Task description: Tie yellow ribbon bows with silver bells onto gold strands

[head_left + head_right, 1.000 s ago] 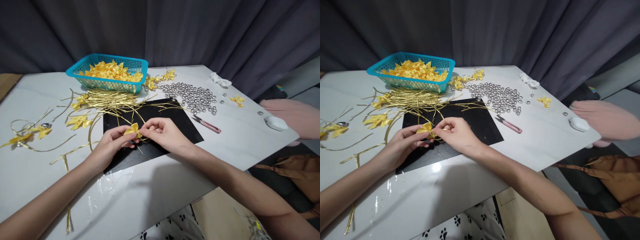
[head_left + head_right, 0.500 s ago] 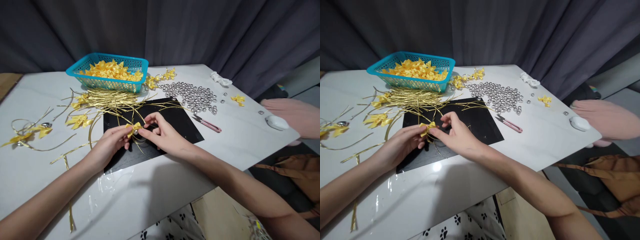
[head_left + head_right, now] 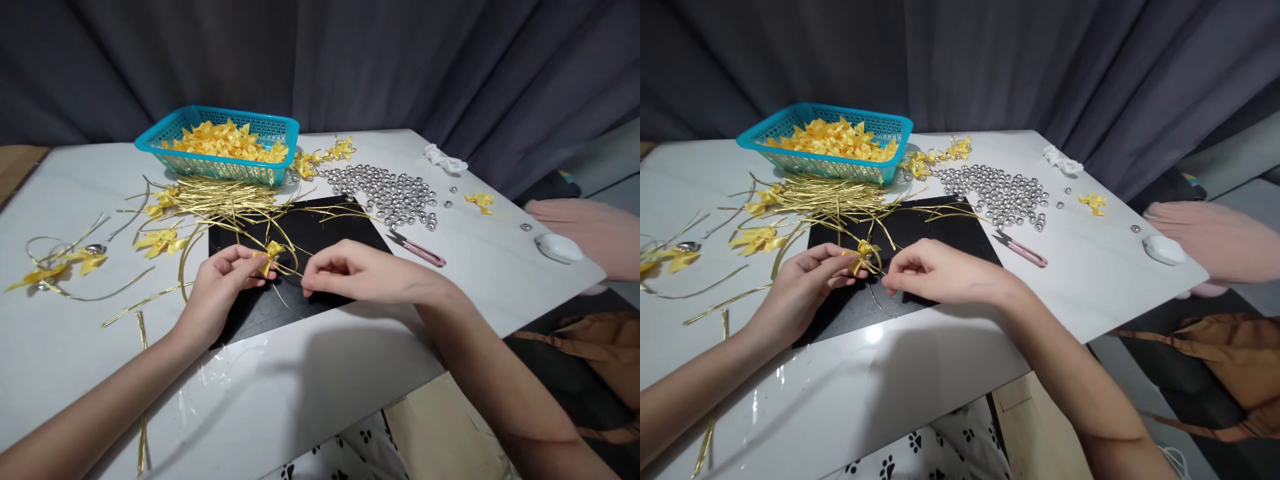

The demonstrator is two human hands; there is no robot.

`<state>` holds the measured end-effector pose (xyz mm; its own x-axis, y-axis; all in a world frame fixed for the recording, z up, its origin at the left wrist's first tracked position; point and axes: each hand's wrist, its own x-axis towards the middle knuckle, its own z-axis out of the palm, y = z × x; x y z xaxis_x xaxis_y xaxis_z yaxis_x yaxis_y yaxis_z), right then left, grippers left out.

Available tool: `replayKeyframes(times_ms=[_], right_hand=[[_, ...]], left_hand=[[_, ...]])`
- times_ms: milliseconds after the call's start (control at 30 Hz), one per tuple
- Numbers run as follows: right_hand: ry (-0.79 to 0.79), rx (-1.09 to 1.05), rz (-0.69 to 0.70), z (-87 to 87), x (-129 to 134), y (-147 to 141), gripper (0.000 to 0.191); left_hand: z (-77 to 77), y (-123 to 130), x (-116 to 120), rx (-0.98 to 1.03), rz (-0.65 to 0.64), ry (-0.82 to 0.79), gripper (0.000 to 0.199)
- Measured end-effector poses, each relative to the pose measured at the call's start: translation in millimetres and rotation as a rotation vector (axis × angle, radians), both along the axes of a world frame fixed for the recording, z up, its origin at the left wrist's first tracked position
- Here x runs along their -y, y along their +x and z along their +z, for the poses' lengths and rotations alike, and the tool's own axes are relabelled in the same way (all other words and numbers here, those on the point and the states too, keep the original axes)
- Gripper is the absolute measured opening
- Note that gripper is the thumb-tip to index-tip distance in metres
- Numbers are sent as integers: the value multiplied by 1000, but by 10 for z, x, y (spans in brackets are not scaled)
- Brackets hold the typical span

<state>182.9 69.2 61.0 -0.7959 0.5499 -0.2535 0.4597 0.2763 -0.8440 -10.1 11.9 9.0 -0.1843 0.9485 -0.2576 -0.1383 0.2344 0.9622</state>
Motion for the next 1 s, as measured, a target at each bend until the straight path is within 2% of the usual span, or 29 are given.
replayKeyframes(times_ms=[100, 233, 400, 500, 700, 800, 900, 933, 1000], right_hand=[[116, -20, 83, 154, -28, 155, 20], [242, 3, -5, 302, -74, 385, 22], [218, 79, -51, 429, -82, 645, 23], [151, 100, -66, 490, -30, 713, 17], [-63, 8, 80, 487, 38, 632, 9], [-157, -120, 51, 492, 58, 541, 8], [-209, -209, 59, 509, 65, 398, 31], [-213, -232, 47, 502, 62, 331, 32], [-201, -303, -32, 447, 49, 166, 21]], left_hand=[[22, 9, 1, -35, 42, 17, 18], [32, 28, -1, -21, 64, 14, 23], [-4, 29, -2, -89, 102, 69, 27], [-18, 30, -4, -86, 94, 94, 27], [-14, 27, -7, -55, 89, 98, 31], [-13, 16, -2, -76, 67, 55, 29], [-10, 15, 4, -85, 50, 43, 27], [-8, 17, 6, -86, 52, 53, 27], [-7, 21, 11, -82, 59, 82, 27]])
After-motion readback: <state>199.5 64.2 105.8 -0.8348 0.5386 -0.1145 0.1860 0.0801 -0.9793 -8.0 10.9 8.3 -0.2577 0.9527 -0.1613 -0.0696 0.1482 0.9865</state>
